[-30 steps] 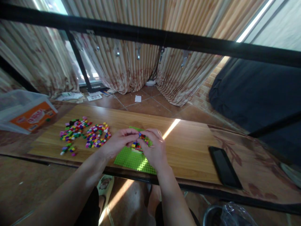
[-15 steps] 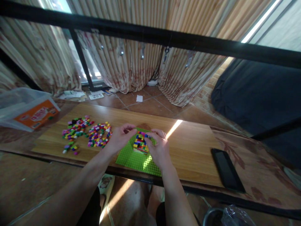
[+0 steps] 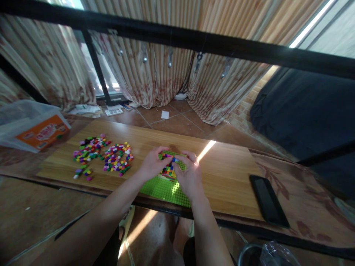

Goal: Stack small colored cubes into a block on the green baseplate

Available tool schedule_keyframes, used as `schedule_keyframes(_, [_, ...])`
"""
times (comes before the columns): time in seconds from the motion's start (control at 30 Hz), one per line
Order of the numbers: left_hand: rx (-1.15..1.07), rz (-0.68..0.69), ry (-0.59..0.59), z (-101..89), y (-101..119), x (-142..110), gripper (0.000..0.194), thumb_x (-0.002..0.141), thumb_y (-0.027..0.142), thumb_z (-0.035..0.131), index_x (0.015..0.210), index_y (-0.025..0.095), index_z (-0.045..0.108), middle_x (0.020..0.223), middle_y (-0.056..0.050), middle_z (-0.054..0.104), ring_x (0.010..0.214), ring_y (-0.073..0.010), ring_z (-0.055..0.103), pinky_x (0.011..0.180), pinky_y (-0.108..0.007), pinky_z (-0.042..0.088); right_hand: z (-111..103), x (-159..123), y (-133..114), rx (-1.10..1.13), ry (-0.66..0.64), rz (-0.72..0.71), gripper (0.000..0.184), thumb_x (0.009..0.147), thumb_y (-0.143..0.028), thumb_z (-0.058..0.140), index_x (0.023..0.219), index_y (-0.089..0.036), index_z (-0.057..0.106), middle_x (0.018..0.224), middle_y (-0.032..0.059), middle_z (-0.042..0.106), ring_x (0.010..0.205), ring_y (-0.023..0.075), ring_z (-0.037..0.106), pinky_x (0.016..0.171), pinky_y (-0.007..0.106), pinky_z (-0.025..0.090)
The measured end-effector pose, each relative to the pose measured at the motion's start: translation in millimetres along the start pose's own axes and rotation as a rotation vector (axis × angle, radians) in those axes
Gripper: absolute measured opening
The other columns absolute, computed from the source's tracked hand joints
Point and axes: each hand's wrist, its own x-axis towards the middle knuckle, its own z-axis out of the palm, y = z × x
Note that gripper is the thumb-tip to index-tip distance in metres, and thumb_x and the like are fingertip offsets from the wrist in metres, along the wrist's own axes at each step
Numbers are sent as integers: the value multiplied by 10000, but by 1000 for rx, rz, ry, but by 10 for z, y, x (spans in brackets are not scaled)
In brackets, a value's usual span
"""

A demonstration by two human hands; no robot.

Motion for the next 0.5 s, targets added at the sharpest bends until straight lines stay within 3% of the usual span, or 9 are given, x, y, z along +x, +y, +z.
schedule_keyframes(0.23, [-29,-16,-16,24,-28,8,344,771,277,643,1079,124,653,1085,-137,678,1015,-252,619,950,-402,456,-62,26,-18,206,-7,159,212,792,-365,654,934,-221,721,1104,90,630,962,219,629,702,348,536])
schedule_keyframes(0.5, [-69,-25,-39,37,-52,4,300,760,279,646,1028,148,671,1015,-101,697,944,-220,631,914,-366,467,33,42,44,413,66,392,333,761,-440,673,925,-153,718,906,103,725,812,210,663,749,367,533])
